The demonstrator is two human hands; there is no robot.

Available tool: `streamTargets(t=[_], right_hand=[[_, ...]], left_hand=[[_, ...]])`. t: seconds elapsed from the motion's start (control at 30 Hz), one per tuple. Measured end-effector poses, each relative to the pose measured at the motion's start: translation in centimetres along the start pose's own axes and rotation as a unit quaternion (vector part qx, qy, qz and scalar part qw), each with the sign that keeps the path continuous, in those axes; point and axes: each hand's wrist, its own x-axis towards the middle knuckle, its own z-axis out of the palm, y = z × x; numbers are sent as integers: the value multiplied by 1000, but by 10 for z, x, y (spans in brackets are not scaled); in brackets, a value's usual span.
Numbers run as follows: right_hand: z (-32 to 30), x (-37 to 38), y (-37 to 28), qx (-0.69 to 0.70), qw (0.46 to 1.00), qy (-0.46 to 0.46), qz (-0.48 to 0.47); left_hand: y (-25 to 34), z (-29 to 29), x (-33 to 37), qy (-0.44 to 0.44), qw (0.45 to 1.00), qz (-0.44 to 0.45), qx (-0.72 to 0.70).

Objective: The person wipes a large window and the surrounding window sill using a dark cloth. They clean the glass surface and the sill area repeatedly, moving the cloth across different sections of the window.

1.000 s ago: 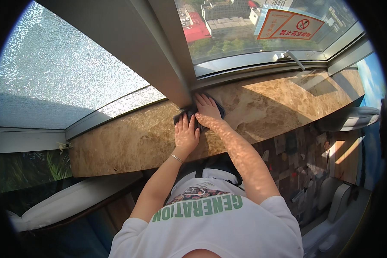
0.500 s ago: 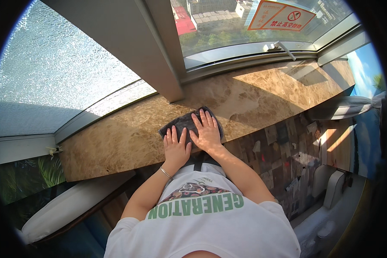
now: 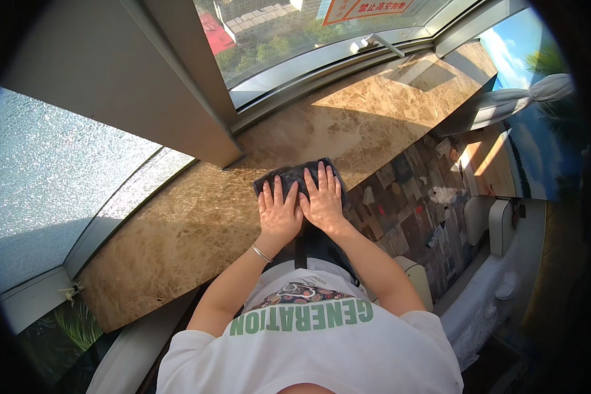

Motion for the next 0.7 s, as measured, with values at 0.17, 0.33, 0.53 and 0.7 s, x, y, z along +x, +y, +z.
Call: streamTargets(t=[0.17,0.33,0.53,0.7], right_hand=[[7,-12,-29,77,991,-26,-105],[5,11,-9,99,970,-97,-201],[-20,56,79,118,967,-116,-192],[-36,78,198,94,983,-16,-159]], left_hand=[[-22,-27,-48,-57,996,-31,69],[-2,-15,-40,-69,984,-99,129],[68,32,24,-6,979,-146,142],[147,86,100,31,988,-92,123]])
